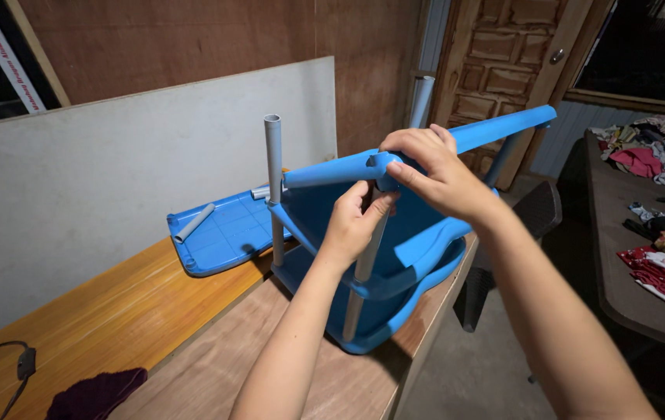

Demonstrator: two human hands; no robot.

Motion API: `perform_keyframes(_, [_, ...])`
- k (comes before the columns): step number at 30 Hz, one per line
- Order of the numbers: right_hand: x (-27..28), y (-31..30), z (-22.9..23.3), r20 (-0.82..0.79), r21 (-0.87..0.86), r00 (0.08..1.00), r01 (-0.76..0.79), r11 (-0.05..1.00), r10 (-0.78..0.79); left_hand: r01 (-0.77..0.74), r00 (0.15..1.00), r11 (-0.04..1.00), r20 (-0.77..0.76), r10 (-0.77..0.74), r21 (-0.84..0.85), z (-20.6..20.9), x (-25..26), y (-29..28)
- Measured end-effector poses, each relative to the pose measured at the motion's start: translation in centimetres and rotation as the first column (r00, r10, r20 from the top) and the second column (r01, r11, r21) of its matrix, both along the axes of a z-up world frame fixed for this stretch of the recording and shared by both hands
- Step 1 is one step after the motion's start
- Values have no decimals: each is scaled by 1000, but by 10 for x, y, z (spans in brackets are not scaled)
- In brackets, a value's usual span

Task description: The person assembles a blue plastic three-tier shelf by inserting gray cylindrical legs into the corners of each shelf layer. They stack the shelves in sequence, aligning the legs and pressing them into place to form a stable unit.

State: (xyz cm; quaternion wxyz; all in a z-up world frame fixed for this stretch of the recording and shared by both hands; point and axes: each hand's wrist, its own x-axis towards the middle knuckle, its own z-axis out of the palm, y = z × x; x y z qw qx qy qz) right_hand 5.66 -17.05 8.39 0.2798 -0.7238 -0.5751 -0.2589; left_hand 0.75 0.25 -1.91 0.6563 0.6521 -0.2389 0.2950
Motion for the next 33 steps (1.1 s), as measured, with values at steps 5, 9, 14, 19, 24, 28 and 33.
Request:
perform_keyframes(5, [1, -3, 10, 16, -57, 998, -63, 996, 64, 37, 999, 999, -7, -38, -17, 0, -2, 0])
perform_keyframes(9, [0, 5, 9, 96, 34, 994, -54, 998, 51, 26, 999, 999, 30, -25, -35, -1, -3, -1])
perform_keyframes(14, [-11, 10, 1, 105, 85, 994, -45, 995, 36, 28, 998, 996, 56, -24, -87, -5, 1, -2])
perform_keyframes(19, [-16, 1, 7, 62, -26, 998, -24, 999, 25, 26, 997, 998, 72, -22, -51, -9, 7, -5])
perform_keyframes(24, [-19, 2, 11, -4, -19, 986, -168, 986, 168, -67, 998, 998, 17, 67, 11, -11, 10, -3])
perform_keyframes(28, [-32, 3, -6, 44, 34, 999, -8, 999, 6, -125, 992, 991, -31, 126, 49, -12, 8, -6])
perform_keyframes(33, [-36, -3, -10, 24, 62, 1000, 5, 998, -7, -195, 975, 980, 117, 189, 40, 4, -9, -21])
